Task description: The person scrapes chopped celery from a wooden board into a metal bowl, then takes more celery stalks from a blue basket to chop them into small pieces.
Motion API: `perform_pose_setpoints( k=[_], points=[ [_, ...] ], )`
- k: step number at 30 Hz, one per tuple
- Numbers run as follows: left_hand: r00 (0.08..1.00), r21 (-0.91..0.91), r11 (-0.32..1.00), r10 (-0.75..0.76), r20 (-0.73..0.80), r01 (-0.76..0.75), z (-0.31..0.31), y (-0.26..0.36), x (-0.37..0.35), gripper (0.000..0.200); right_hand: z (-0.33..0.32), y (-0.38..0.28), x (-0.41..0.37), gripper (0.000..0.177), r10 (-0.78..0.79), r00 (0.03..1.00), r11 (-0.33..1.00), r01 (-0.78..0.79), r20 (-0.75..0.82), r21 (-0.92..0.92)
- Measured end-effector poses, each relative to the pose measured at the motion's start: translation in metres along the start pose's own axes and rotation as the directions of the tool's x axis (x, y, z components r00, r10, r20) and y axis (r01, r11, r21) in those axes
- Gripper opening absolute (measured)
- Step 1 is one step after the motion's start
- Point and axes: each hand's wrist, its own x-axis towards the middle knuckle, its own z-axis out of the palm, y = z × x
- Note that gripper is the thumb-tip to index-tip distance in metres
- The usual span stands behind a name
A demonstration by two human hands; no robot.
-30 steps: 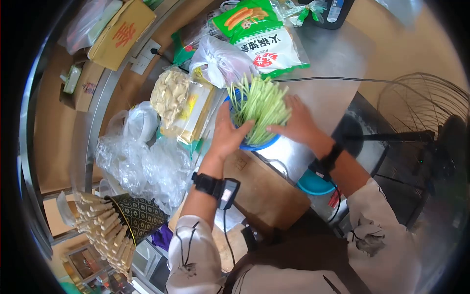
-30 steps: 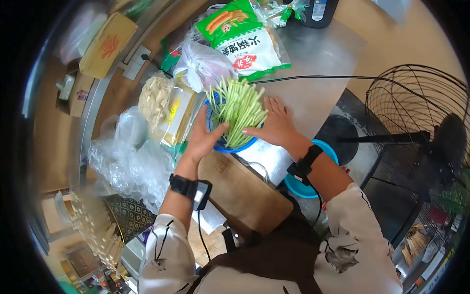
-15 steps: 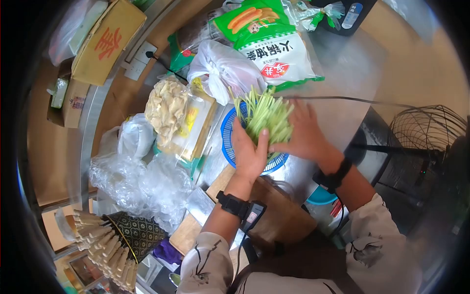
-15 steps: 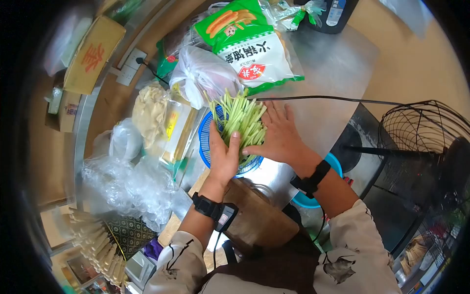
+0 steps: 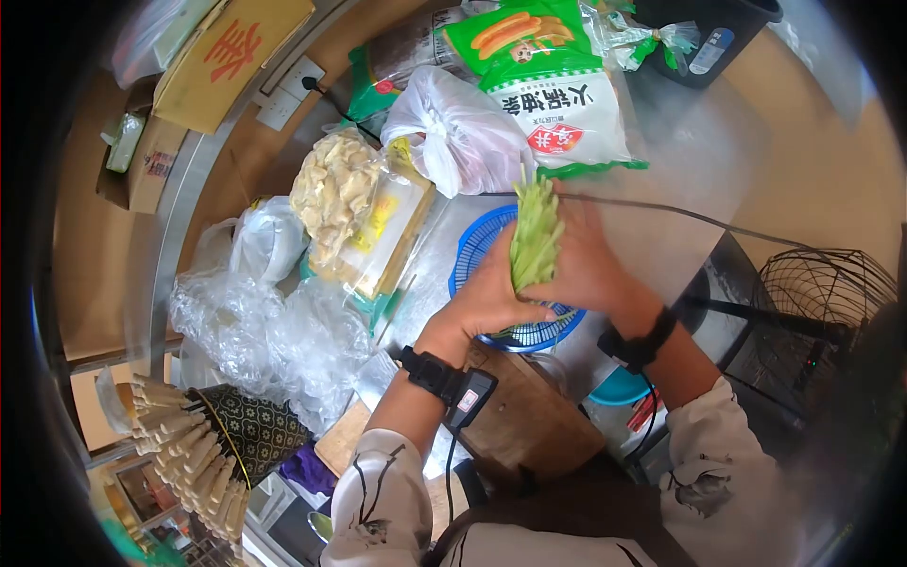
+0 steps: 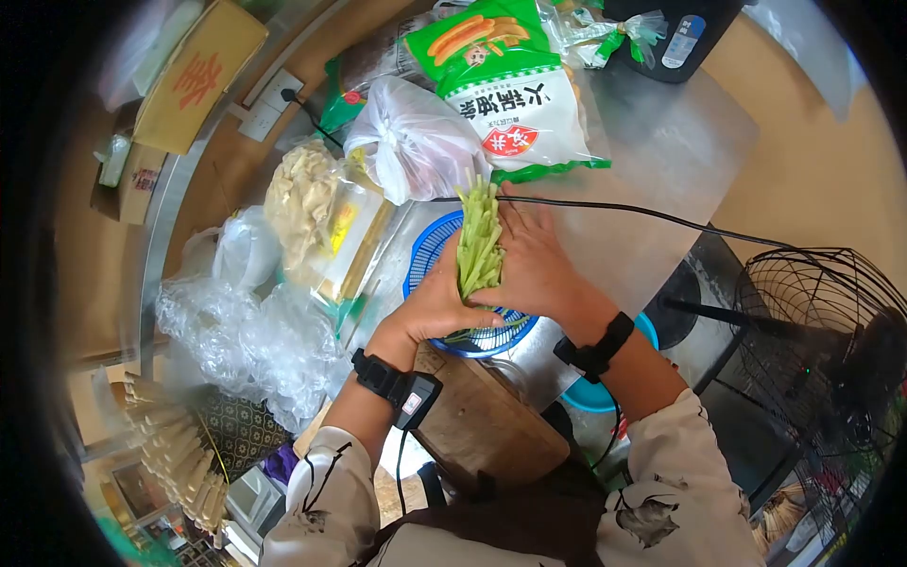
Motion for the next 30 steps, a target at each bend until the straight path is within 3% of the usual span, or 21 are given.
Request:
perform_pose_setpoints(
  k=[2,5,8,11,14,17,20,22,24,27,30],
  points=[
    [1.000,0.004,1.000,-0.019,-0.011,0.020,0.001,-0.003,-0.001,0.105,0.000,-0.005,0.001,0.090,0.001,1.000,0.995,0.001,-0.022,0.100],
    [0.958,0.253,0.951,0.225,-0.180,-0.176,0.012,-0.001,0.000,0.094,-0.010,-0.017,0.004,0.094,-0.009,1.000,0.935,0.002,0.020,0.355],
    [0.924,0.239,0.958,0.229,-0.307,-0.158,0.017,0.012,-0.004,0.084,-0.005,-0.029,0.003,0.091,0.068,0.998,0.627,-0.053,0.014,0.777],
    [0.900,0.030,0.988,0.149,-0.410,-0.150,0.020,0.027,-0.018,0.081,-0.018,-0.058,0.004,0.092,0.051,0.999,0.477,-0.009,-0.017,0.879],
    [0.861,0.261,0.957,0.237,-0.450,-0.127,0.014,0.051,-0.045,0.082,-0.028,-0.077,0.003,0.095,-0.142,0.982,0.527,0.184,-0.127,0.830],
    [0.883,0.346,0.933,0.079,-0.462,0.097,0.008,0.052,-0.108,0.083,-0.026,-0.116,-0.003,0.098,-0.238,0.965,0.309,0.187,-0.115,0.932],
    [0.864,0.362,0.885,-0.081,-0.498,0.292,0.002,0.059,-0.187,0.075,-0.009,-0.167,-0.022,0.101,-0.317,0.939,0.177,0.194,-0.131,0.965],
    [0.818,0.367,0.864,-0.083,-0.569,0.344,0.002,0.065,-0.231,0.070,0.014,-0.208,-0.041,0.102,-0.298,0.954,-0.016,0.031,-0.034,0.999],
    [0.773,0.390,0.875,0.030,-0.633,0.286,0.002,0.078,-0.260,0.067,0.042,-0.240,-0.059,0.102,-0.329,0.943,-0.037,-0.053,0.038,0.998],
    [0.706,0.404,0.859,0.073,-0.705,0.314,0.012,0.074,-0.305,0.063,0.083,-0.278,-0.086,0.098,-0.392,0.896,-0.188,-0.301,0.209,0.935],
    [0.702,0.463,0.786,0.051,-0.710,0.411,0.024,0.043,-0.351,0.059,0.127,-0.296,-0.119,0.096,-0.454,0.843,-0.082,-0.362,0.288,0.929]
  ],
)
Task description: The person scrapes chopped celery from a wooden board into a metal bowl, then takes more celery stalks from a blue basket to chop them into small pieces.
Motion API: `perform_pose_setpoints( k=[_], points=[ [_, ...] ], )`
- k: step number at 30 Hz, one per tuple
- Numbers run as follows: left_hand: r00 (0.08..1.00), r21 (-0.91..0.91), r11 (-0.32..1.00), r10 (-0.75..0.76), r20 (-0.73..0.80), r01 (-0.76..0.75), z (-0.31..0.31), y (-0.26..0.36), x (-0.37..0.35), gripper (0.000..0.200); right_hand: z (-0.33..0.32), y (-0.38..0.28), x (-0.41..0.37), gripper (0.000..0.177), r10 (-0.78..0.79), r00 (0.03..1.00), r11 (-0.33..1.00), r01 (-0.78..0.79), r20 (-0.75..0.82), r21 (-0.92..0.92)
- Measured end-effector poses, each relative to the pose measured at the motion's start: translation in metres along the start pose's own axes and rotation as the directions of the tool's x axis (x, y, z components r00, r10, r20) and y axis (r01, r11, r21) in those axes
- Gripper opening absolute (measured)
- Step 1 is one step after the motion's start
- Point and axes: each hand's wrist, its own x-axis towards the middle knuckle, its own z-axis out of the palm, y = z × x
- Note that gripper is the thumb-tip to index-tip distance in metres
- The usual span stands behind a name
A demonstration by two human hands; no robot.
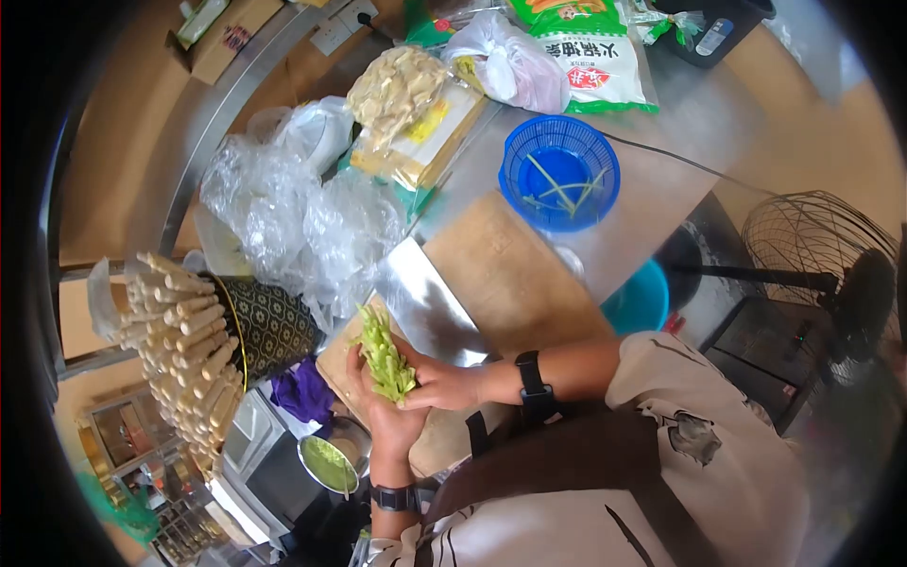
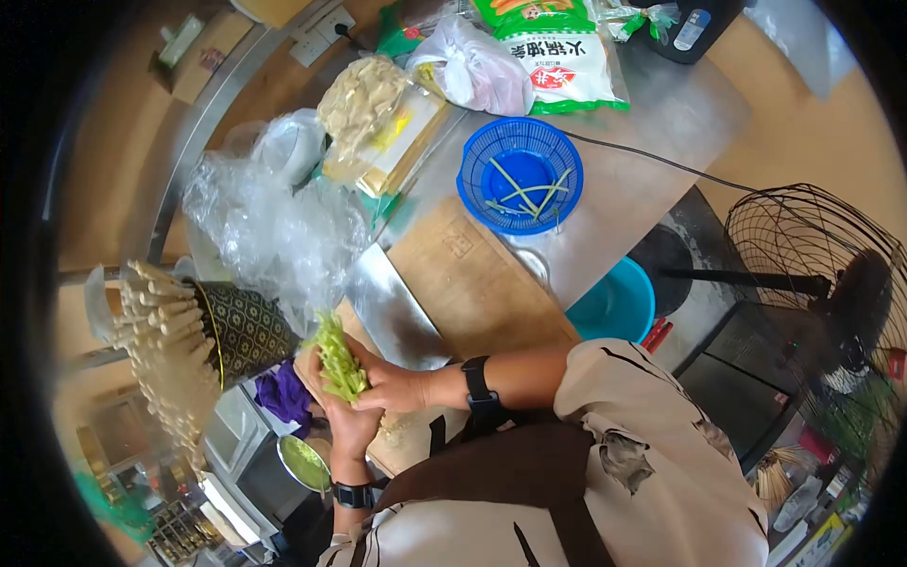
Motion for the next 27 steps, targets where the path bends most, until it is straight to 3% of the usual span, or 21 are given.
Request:
perform_pose_setpoints(
  k=[3,4,6,8,9,10,11,12,14,17,20,21,23,24,25,27],
  points=[
    [0.998,0.161,0.986,0.041,0.057,-0.049,0.022,-0.060,-0.033,0.063,0.003,0.049,-0.019,0.084,0.058,0.992,0.851,-0.105,-0.108,-0.514],
    [0.996,0.150,0.988,-0.050,0.068,0.040,0.026,-0.064,-0.038,0.066,0.005,0.034,-0.021,0.074,0.299,0.950,0.714,-0.285,-0.090,-0.639],
    [0.967,0.122,0.968,-0.234,0.099,0.221,0.038,-0.064,-0.045,0.072,-0.006,-0.030,-0.024,0.055,0.712,0.681,0.278,-0.496,-0.170,-0.822],
    [0.956,0.158,0.954,-0.272,0.105,0.254,0.049,-0.072,-0.047,0.088,-0.043,-0.059,-0.051,0.026,0.415,0.887,0.515,-0.412,-0.202,-0.752],
    [0.957,0.173,0.952,-0.273,0.096,0.254,0.048,-0.068,-0.046,0.092,-0.065,-0.083,-0.057,0.029,0.307,0.884,0.549,-0.466,-0.352,-0.694],
    [0.958,0.192,0.948,-0.274,0.085,0.254,0.046,-0.064,-0.045,0.096,-0.092,-0.109,-0.061,0.030,0.104,0.929,0.459,-0.362,-0.355,-0.811],
    [0.945,0.214,0.935,-0.309,0.105,0.282,0.043,-0.058,-0.045,0.107,-0.117,-0.132,-0.058,0.030,0.119,0.741,0.385,-0.648,-0.661,-0.657],
    [0.946,0.250,0.926,-0.312,0.090,0.282,0.043,-0.056,-0.047,0.109,-0.157,-0.133,-0.058,0.034,-0.274,0.691,0.264,-0.615,-0.669,-0.743],
    [0.949,0.324,0.904,-0.311,0.057,0.277,0.043,-0.051,-0.048,0.112,-0.196,-0.170,-0.058,0.040,-0.345,0.620,-0.187,-0.781,-0.705,-0.596],
    [0.911,0.386,0.836,-0.410,-0.035,0.391,0.043,-0.037,-0.052,0.110,-0.186,-0.197,-0.038,0.049,-0.144,0.498,-0.354,-0.833,-0.855,-0.425],
    [0.853,0.326,0.812,-0.521,0.031,0.484,0.044,-0.047,-0.057,0.113,-0.190,-0.191,-0.024,0.065,0.055,0.433,-0.372,-0.827,-0.900,-0.421],
    [0.895,0.375,0.830,-0.445,0.003,0.412,0.046,-0.052,-0.060,0.115,-0.195,-0.181,-0.024,0.069,-0.040,0.474,-0.387,-0.819,-0.879,-0.424],
    [0.885,0.327,0.845,-0.462,0.049,0.423,0.042,-0.051,-0.059,0.115,-0.214,-0.155,-0.032,0.078,-0.200,0.567,-0.414,-0.788,-0.799,-0.456],
    [0.876,0.306,0.846,-0.477,0.070,0.436,0.040,-0.051,-0.059,0.116,-0.226,-0.152,-0.032,0.085,-0.109,0.527,-0.363,-0.811,-0.843,-0.460],
    [0.909,0.284,0.876,-0.415,0.033,0.390,0.040,-0.053,-0.063,0.116,-0.234,-0.142,-0.033,0.084,-0.217,0.557,-0.309,-0.818,-0.801,-0.485],
    [0.930,0.239,0.905,-0.366,0.014,0.353,0.041,-0.054,-0.067,0.119,-0.239,-0.137,-0.031,0.084,-0.264,0.622,-0.356,-0.773,-0.737,-0.525]
  ],
)
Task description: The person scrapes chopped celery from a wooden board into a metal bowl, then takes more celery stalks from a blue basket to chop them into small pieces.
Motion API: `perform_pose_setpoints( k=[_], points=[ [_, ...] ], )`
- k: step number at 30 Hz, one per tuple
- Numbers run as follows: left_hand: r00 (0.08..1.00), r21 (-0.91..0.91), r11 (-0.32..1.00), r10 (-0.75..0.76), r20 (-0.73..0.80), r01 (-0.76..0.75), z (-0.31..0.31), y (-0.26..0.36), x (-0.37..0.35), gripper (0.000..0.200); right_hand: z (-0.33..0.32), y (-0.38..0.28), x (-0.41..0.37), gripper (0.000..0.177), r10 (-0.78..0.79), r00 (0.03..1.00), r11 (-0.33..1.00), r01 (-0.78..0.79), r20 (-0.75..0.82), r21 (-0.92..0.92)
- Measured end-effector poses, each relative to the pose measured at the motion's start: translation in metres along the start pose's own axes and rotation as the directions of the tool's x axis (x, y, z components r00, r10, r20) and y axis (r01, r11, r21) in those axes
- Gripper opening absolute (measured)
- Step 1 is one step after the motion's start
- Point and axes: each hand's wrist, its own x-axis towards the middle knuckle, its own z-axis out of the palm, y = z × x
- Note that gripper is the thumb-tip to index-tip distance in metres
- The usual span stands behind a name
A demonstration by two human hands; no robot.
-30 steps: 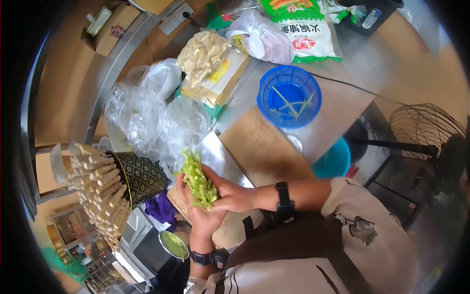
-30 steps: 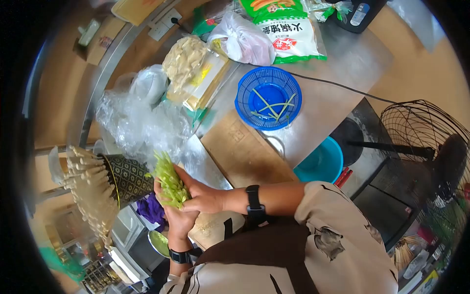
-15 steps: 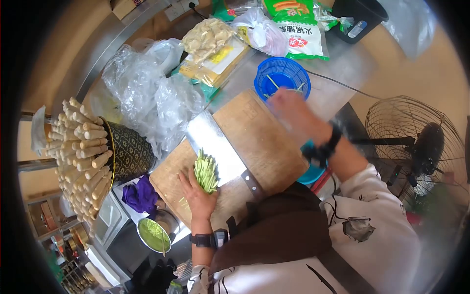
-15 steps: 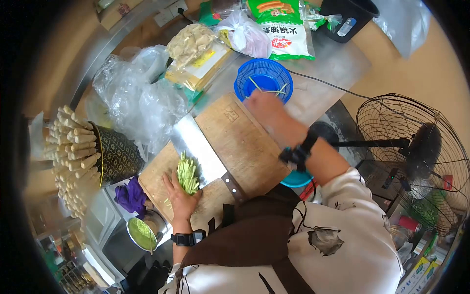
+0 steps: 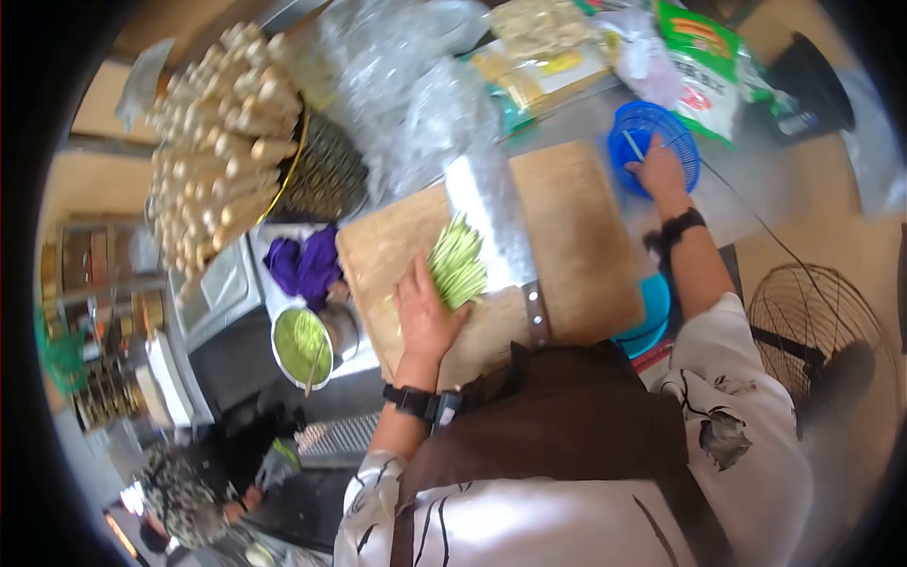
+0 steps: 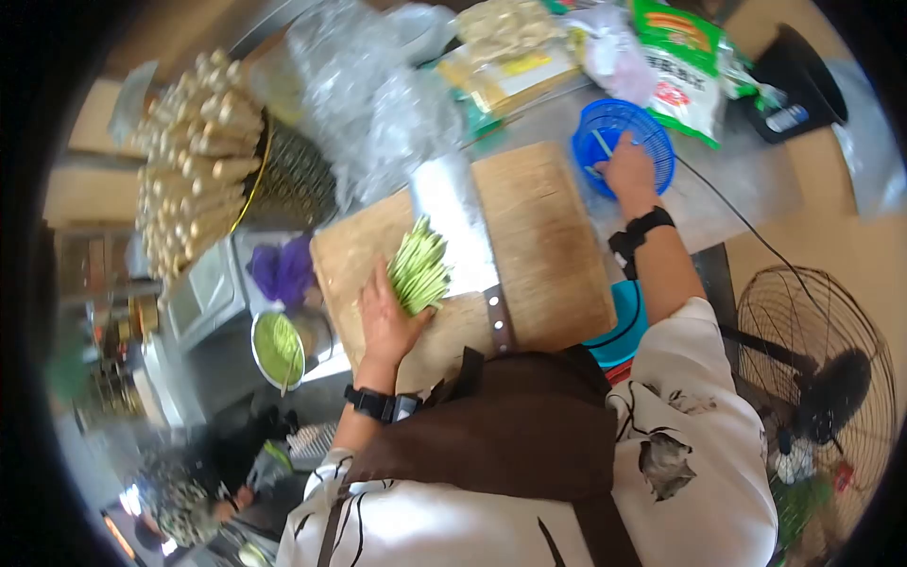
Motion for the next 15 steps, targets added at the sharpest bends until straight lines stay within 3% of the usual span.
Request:
perform_pose_setpoints(
  k=[6,9,12,15],
  points=[
    [0.997,-0.034,0.999,0.029,-0.068,-0.031,-0.006,-0.010,-0.019,0.123,0.014,-0.001,0.010,0.075,0.030,0.999,0.999,-0.030,-0.031,0.012],
    [0.989,-0.108,0.994,0.017,-0.149,-0.033,-0.013,-0.023,-0.034,0.120,0.034,0.009,0.025,0.047,-0.068,0.997,0.998,0.067,-0.048,-0.016],
    [0.977,-0.205,0.979,-0.032,-0.211,-0.012,-0.016,-0.042,-0.050,0.112,0.039,0.008,0.027,0.034,-0.106,0.992,0.994,0.105,-0.065,-0.015],
    [0.961,-0.318,0.947,-0.127,-0.244,0.045,-0.013,-0.057,-0.073,0.097,0.027,0.007,0.033,0.026,-0.088,0.995,0.996,0.087,0.041,0.026]
  ],
)
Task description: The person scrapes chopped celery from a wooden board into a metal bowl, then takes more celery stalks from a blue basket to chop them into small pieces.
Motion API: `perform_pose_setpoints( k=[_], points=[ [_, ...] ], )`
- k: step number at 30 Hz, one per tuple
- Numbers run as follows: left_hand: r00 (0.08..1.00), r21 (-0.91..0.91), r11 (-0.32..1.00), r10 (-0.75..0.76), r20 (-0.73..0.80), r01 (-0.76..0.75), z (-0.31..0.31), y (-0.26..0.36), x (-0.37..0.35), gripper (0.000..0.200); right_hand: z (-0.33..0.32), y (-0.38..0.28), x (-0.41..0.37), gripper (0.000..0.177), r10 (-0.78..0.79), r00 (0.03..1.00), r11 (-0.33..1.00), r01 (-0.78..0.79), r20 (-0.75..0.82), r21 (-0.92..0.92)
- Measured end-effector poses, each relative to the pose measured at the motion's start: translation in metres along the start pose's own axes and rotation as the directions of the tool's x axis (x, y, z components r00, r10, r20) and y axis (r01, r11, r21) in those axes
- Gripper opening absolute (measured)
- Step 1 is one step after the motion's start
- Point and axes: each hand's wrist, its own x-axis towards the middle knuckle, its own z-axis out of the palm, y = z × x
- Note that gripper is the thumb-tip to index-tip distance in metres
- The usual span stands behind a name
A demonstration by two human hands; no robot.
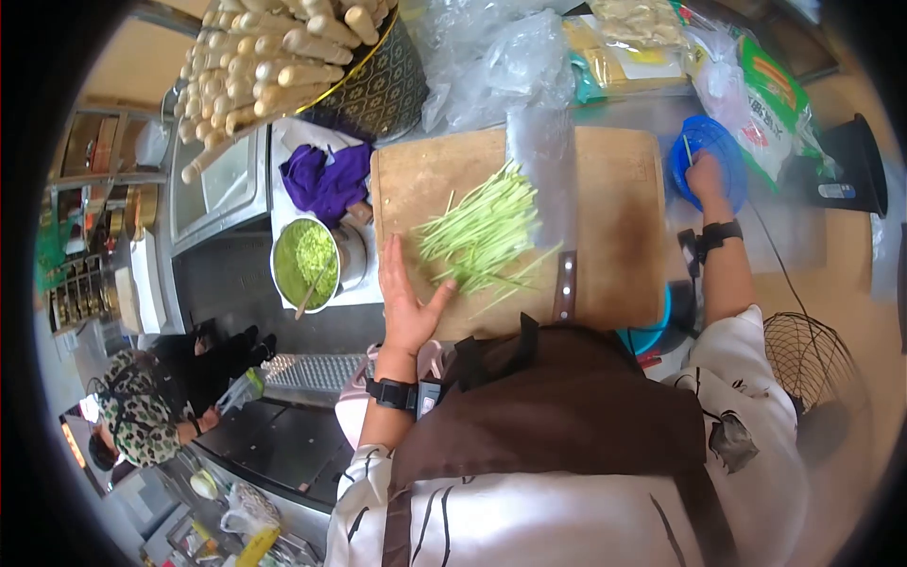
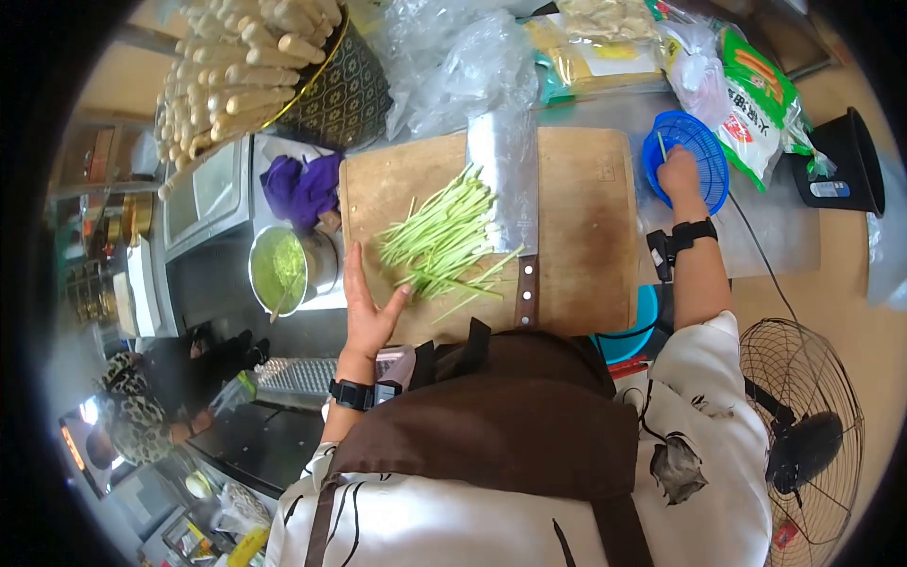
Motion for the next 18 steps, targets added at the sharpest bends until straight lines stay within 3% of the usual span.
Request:
perform_pose_setpoints(
  k=[3,6,8,11,13,17,18],
  points=[
    [0.997,-0.095,0.994,-0.065,-0.049,0.060,-0.003,-0.021,-0.020,0.084,-0.041,-0.029,-0.025,0.022,-0.012,0.995,0.998,0.019,-0.101,0.067],
    [0.990,-0.143,0.983,-0.124,-0.069,0.114,-0.008,-0.031,-0.036,0.080,-0.074,-0.072,-0.061,0.023,-0.211,0.939,0.957,0.255,-0.270,0.138],
    [0.993,-0.104,0.990,-0.105,-0.063,0.098,-0.011,-0.031,-0.040,0.074,-0.078,-0.103,-0.082,0.024,-0.380,0.872,0.859,0.457,-0.309,0.230],
    [0.992,-0.103,0.991,-0.094,-0.081,0.086,-0.009,-0.033,-0.044,0.066,-0.063,-0.155,-0.123,0.027,-0.637,0.696,0.583,0.716,-0.331,0.383],
    [0.992,-0.108,0.992,-0.082,-0.098,0.072,-0.007,-0.033,-0.042,0.062,-0.041,-0.191,-0.155,0.030,-0.802,0.480,0.375,0.868,-0.355,0.325],
    [0.995,-0.089,0.996,-0.004,-0.102,-0.005,-0.009,-0.023,-0.036,0.057,-0.004,-0.231,-0.193,0.029,-0.952,0.291,0.224,0.872,-0.092,0.435],
    [0.995,-0.084,0.996,0.027,-0.101,-0.036,-0.010,-0.020,-0.033,0.057,-0.001,-0.233,-0.196,0.028,-0.962,0.238,0.172,0.908,-0.131,0.382]
  ],
)
